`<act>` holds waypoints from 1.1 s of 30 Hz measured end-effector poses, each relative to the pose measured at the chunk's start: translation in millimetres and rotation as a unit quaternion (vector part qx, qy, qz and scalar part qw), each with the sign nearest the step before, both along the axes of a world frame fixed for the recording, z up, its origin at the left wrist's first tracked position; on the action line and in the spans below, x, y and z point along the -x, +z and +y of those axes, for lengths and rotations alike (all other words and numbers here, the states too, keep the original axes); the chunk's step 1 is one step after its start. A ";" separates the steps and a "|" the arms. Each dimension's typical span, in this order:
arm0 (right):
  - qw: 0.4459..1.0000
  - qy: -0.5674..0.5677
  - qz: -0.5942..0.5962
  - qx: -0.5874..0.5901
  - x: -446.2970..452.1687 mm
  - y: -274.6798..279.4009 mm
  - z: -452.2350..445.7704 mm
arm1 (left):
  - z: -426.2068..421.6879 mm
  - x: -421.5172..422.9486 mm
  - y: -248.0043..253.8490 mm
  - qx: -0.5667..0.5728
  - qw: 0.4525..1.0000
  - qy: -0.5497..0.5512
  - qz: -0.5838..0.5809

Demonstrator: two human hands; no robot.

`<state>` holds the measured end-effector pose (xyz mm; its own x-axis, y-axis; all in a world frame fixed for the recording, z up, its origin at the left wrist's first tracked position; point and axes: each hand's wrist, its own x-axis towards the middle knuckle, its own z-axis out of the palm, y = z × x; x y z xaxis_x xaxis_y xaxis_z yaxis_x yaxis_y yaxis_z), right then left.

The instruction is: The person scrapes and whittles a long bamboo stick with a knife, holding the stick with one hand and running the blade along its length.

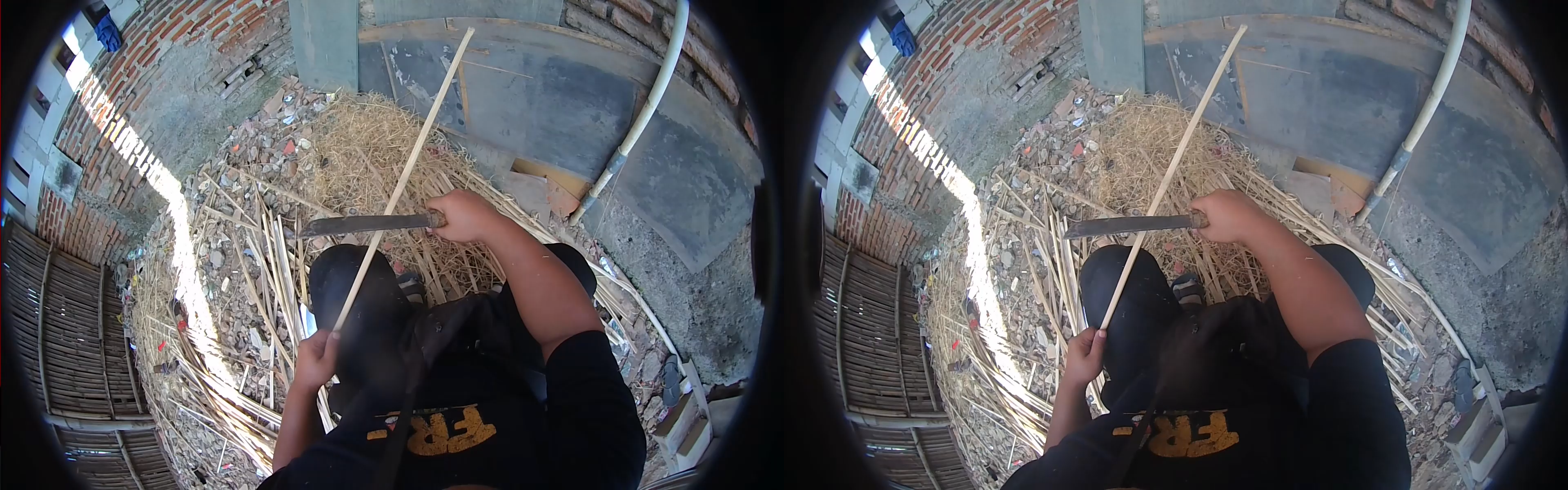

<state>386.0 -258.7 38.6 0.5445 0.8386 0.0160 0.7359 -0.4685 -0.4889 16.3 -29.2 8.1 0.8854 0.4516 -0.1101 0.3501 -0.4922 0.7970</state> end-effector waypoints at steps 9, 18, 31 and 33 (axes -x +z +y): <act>0.999 -0.020 0.008 0.025 6.5 -2.4 3.9 | -1.1 -0.1 1.2 0.001 1.000 0.003 0.009; 1.000 -0.008 -0.004 -0.001 0.6 -7.7 3.2 | -3.0 -1.9 4.9 -0.027 1.000 0.007 0.014; 1.000 -0.014 0.011 0.002 0.4 -9.7 3.1 | -1.6 -1.1 1.7 -0.022 1.000 0.002 0.003; 1.000 -0.012 0.013 0.001 -0.1 -9.3 3.1 | -0.4 -0.6 -0.4 -0.019 1.000 0.000 0.002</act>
